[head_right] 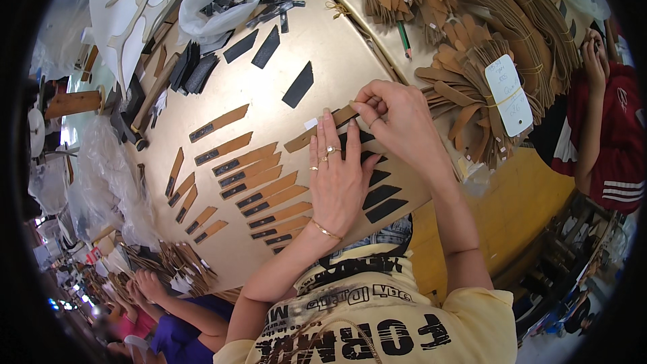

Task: The person repeatedly picks up small black and tan leather pieces from a table, aligns them, and presses them together by hand. They place the assembled pairs back on the table and continue the process with additional pieces.

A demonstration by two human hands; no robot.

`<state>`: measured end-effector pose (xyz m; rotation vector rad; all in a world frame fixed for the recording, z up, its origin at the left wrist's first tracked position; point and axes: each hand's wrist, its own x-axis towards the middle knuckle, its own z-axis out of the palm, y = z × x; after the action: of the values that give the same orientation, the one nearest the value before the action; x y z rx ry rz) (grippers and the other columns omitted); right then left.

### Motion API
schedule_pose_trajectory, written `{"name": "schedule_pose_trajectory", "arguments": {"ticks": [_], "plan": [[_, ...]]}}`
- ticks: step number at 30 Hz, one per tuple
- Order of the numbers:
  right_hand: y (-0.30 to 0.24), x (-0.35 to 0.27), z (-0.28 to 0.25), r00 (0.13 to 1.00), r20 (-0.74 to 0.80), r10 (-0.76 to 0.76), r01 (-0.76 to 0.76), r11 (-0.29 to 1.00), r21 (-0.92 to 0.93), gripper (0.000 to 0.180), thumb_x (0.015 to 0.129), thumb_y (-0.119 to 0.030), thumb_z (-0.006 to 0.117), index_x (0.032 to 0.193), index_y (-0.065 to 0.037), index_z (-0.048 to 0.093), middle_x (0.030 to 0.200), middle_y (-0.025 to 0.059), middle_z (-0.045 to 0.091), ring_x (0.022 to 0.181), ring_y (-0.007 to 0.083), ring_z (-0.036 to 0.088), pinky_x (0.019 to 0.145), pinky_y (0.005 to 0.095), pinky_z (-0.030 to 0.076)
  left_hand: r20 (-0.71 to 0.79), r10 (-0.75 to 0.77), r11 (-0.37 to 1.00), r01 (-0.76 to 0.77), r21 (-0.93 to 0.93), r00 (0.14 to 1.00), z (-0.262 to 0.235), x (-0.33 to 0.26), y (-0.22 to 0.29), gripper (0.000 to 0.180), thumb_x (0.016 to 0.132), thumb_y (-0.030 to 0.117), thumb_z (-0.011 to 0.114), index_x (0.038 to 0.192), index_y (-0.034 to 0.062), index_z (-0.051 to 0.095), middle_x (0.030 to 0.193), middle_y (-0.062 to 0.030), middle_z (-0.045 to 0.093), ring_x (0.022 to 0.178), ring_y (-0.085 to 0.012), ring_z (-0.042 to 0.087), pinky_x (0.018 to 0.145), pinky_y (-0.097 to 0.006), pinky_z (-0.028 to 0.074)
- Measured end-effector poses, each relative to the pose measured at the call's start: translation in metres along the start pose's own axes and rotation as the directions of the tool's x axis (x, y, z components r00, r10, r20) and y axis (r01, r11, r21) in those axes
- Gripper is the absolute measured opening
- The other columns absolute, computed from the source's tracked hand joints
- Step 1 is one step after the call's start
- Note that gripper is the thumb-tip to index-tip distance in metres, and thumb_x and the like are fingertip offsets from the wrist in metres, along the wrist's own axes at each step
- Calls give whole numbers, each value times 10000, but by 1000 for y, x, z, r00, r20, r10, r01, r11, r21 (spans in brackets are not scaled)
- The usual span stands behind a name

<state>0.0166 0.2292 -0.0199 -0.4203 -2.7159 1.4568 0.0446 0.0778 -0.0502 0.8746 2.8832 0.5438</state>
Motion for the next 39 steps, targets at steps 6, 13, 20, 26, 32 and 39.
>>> {"name": "schedule_pose_trajectory", "arguments": {"ticks": [6, 13, 20, 26, 32, 39], "plan": [[-2, 0, 0, 1000, 5, -13, 13, 1000, -22, 95, 846, -36, 688, 882, 45, 652, 769, 138, 675, 673, 237, 673, 641, 321, 534, 13, 6, 1000, -6, 14, 1000, 1, 0, 0, 594, 929, 402, 617, 1364, 13, 506, 1514, -321, 332, 1418, -406, 356, 1162, -475, 301], [-1, -1, 2, 997, -20, -70, 69, 997, -45, 95, 839, -31, 694, 880, 43, 650, 771, 140, 666, 673, 249, 670, 627, 334, 537, 14, 16, 999, -17, 42, 1000, 0, 0, 1, 608, 926, 410, 615, 1369, 10, 498, 1511, -320, 337, 1420, -405, 355, 1161, -477, 304], [2, -9, 8, 989, -36, -144, 129, 952, -277, 135, 830, -57, 688, 962, -46, 661, 958, 107, 653, 854, 260, 643, 783, 362, 496, -20, 5, 1000, -5, -7, 1000, 1, 2, -4, 651, 908, 381, 650, 1376, -39, 485, 1502, -270, 373, 1403, -382, 374, 1139, -464, 325], [9, -19, 10, 906, 28, -422, 361, 738, -570, 288, 772, -46, 651, 1044, -121, 706, 1227, 103, 589, 1125, 305, 556, 921, 414, 452, -56, 29, 997, -25, 73, 998, -8, 10, -2, 542, 873, 210, 648, 1332, -52, 528, 1460, -226, 433, 1353, -363, 425, 1088, -487, 342], [5, -26, 3, 894, 193, -405, 417, 592, -689, 456, 783, 45, 558, 1184, -122, 697, 1379, 108, 535, 1262, 328, 486, 1030, 445, 401, -225, -41, 992, 13, -123, 973, -10, 32, -43, 374, 893, 213, 648, 1227, 48, 614, 1408, -223, 476, 1375, -386, 382, 1126, -537, 281], [7, -32, -1, 895, 93, -437, 393, 671, -629, 417, 902, 1, 534, 1297, -91, 629, 1445, 141, 486, 1347, 341, 412, 1114, 432, 332, -307, 6, 997, -28, -68, 952, 7, 43, -47, 197, 800, 151, 666, 940, 16, 703, 1296, -177, 583, 1291, -314, 470, 1069, -465, 353]]}}
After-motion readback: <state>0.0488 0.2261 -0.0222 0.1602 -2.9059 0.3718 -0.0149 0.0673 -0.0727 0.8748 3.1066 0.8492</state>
